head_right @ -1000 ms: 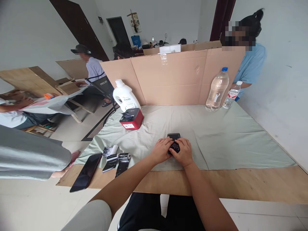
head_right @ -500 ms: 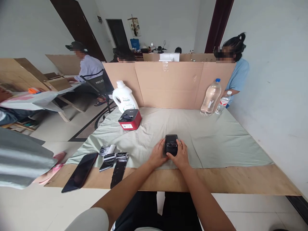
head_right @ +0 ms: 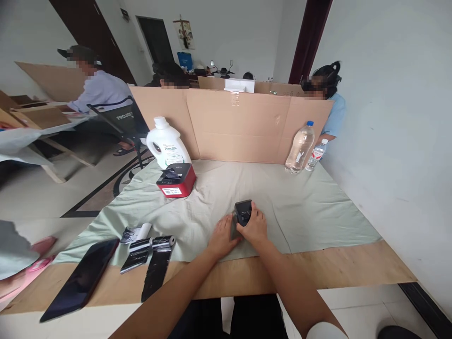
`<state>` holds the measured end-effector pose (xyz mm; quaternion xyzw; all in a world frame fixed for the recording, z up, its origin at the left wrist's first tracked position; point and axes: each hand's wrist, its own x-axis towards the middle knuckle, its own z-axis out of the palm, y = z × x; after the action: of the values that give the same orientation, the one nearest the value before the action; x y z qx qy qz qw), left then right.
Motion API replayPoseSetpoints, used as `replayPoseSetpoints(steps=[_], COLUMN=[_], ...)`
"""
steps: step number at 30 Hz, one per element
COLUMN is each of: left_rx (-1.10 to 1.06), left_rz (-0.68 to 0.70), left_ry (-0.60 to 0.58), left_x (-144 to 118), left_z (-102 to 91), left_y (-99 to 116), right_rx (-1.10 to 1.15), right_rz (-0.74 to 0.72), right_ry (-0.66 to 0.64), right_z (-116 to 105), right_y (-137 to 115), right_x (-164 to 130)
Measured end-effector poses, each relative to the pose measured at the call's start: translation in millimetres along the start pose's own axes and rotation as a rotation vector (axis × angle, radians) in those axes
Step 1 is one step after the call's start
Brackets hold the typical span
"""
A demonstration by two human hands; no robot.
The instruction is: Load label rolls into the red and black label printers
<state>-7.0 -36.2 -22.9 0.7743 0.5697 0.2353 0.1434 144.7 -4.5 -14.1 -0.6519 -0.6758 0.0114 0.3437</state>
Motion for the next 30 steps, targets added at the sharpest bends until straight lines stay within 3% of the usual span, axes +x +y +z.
replayPoseSetpoints(steps=[4, 7, 11, 14, 19, 22, 25, 27, 29, 30], left_rx=[0.087, 0.132, 0.161, 0.174, 0.158, 0.111, 0.018, -0.133, -0.327, -0.401], left_rz=[0.030, 0.021, -0.001, 0.000, 0.079, 0.141, 0.159, 0.156, 0.054, -0.070], left_ry=[-0.072, -0.108, -0.133, -0.153, -0.200, -0.238, -0.325, -0.379, -0.260, -0.061], left_x=[-1, 0, -1, -1, -3, -9, -13, -7, 7, 16], left_z=[-5.1, -9.6, -11.2, -9.4, -5.0, -2.4, -7.1, -20.9, -46.8, -64.0], left_y=[3, 7, 10, 8, 3, 4, 4, -6, -31, -49], right_rx=[0.028, 0.038, -0.130, -0.197, -0.219, -0.296, -0.380, -0.324, -0.178, -0.086], right_rz=[0.118, 0.349, 0.670, 0.751, 0.699, 0.678, 0.394, 0.154, -0.035, -0.107], right_ry=[0.099, 0.201, 0.155, 0.099, 0.053, 0.134, 0.259, 0.249, 0.159, 0.095], right_z=[-5, -16, -33, -39, -37, -36, -29, -17, 3, 16], right_y=[43, 84, 132, 156, 167, 158, 138, 115, 83, 63], right_x=[58, 112, 158, 166, 157, 148, 147, 151, 156, 158])
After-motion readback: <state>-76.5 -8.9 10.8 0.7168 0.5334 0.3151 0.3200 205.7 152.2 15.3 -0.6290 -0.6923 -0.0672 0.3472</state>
